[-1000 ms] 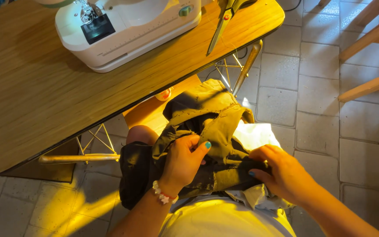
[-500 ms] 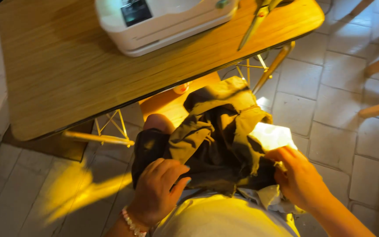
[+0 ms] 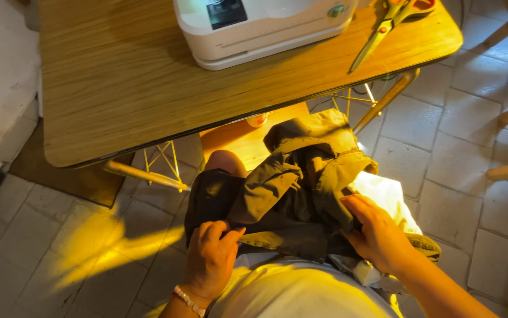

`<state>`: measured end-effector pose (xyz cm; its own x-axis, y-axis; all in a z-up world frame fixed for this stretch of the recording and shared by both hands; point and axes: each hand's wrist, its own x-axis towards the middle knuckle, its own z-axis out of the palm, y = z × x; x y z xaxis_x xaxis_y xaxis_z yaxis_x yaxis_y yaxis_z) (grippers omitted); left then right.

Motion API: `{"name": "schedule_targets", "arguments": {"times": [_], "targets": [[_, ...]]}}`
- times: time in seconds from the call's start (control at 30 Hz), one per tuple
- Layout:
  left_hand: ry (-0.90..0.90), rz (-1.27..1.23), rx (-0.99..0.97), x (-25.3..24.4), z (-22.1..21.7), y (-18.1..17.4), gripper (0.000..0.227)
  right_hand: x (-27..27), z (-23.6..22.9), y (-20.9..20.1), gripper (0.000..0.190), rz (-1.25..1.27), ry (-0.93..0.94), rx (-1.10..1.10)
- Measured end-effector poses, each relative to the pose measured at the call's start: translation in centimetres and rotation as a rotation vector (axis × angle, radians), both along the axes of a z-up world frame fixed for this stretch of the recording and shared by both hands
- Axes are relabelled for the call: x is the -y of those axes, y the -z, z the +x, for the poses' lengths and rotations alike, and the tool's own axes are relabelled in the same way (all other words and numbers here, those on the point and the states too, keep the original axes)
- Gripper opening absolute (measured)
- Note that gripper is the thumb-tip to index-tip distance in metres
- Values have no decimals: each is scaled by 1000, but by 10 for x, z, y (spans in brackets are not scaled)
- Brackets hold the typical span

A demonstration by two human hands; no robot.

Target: Inspecting and preparing a garment for sewing at a workstation

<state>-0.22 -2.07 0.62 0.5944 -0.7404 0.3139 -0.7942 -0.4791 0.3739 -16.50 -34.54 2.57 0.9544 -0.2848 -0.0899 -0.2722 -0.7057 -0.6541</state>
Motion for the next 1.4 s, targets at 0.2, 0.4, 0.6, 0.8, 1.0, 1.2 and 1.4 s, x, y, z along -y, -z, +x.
{"name": "schedule_targets", "arguments": {"times": [0.2,0.4,0.6,0.8,1.0,1.2,1.4], "targets": [[280,16,118,40,-11,-17,33,8,-4,12,44,302,-15,180],[375,-275,-373,86,-16,-32,53,17,-10,33,41,592,195,83],[-30,-42,-616,116,-4,-57,26,8,0,33,50,1201,595,153],[101,-57,-673,121,-2,-49,18,8,0,28,47,1244,568,171],[147,11,-808,136,-5,-50,42,1,5,9,43,1291,444,108],[29,172,-729,153,-2,-51,8,1,-7,-15,51,1046,259,14],[170,46,-994,162,4,-49,50,-8,-29,-31,67,593,91,-19]]}}
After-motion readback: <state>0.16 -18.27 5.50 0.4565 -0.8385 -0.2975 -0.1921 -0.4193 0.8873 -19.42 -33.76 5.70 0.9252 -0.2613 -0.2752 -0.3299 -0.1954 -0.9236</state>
